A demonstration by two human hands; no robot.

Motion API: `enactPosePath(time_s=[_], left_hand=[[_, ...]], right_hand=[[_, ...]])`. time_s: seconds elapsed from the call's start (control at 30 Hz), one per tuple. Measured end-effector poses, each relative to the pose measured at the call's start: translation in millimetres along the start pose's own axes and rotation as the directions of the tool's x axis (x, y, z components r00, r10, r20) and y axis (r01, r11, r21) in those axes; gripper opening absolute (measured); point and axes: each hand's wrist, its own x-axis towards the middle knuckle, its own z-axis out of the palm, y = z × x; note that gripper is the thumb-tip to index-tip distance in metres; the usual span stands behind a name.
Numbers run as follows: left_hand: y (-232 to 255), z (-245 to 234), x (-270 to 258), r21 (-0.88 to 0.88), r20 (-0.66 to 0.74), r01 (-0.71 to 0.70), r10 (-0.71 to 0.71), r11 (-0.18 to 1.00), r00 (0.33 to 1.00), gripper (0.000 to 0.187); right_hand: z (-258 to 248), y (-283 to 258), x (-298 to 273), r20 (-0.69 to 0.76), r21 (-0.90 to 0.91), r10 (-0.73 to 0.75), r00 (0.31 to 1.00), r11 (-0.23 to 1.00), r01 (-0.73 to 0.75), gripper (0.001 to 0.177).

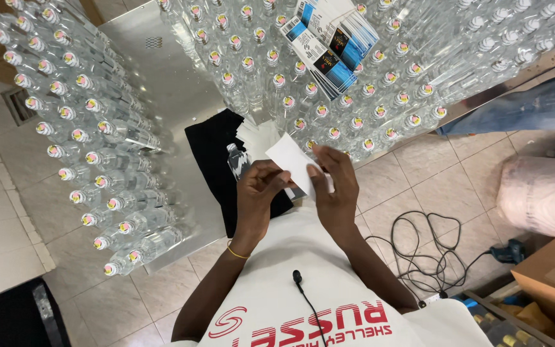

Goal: The person applies labels to clear plastic bottles. They pick up a bottle, peel a label from a sheet, wrap it around the bottle, and smooth it down. The person repeats this process for several bottles, placing the labeled ones on a nearby table.

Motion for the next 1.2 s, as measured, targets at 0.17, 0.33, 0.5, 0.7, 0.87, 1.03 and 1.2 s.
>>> enactPosePath(time_s=[0.17,0.33,0.5,0.7,0.87,1.03,1.2], left_hand=[[-6.3,-6.3,5.0,-0.012,-0.005,-0.010,0.010,1.000,1.000,0.014],[-7.5,-10.8,5.7,-0.003,-0.007,-0.005,0.005,1.000,1.000,0.013],[-6.4,-14.9,4.9,0.004,-0.003,-0.011,0.011,1.000,1.000,0.016],[-15.1,-21.1,5.6,-0.049,-0.044,-0.014,0.012,0.999,0.999,0.016],[-10.4,-16.3,3.5,-0.082,-0.059,-0.001,-0.004,0.997,0.998,0.016],[-9.3,-20.0,1.0,-0.019,-0.015,-0.047,0.046,0.999,0.999,0.017],[-18.3,-35.2,-1.8,0.099,-0.009,-0.119,0.121,0.988,0.993,0.017]], right_hand=[[-1.3,9.1,-1.3,0.127,-0.183,-0.245,0.961,0.946,0.266,0.038],[0.8,8.9,-6.5,0.175,-0.148,-0.200,0.964,0.963,0.226,0.036],[0.0,8.4,-11.2,0.217,-0.090,-0.149,0.965,0.981,0.172,0.038],[1.7,-4.2,-14.1,0.202,-0.068,-0.018,0.979,0.997,0.033,0.032],[3.3,4.3,-20.2,0.212,-0.074,0.083,0.974,0.995,-0.069,0.031],[-2.9,-9.1,-14.9,0.278,-0.043,0.128,0.952,0.992,-0.121,0.028],[-5.5,-32.8,-1.2,0.358,-0.071,0.108,0.928,0.994,-0.088,0.028]])
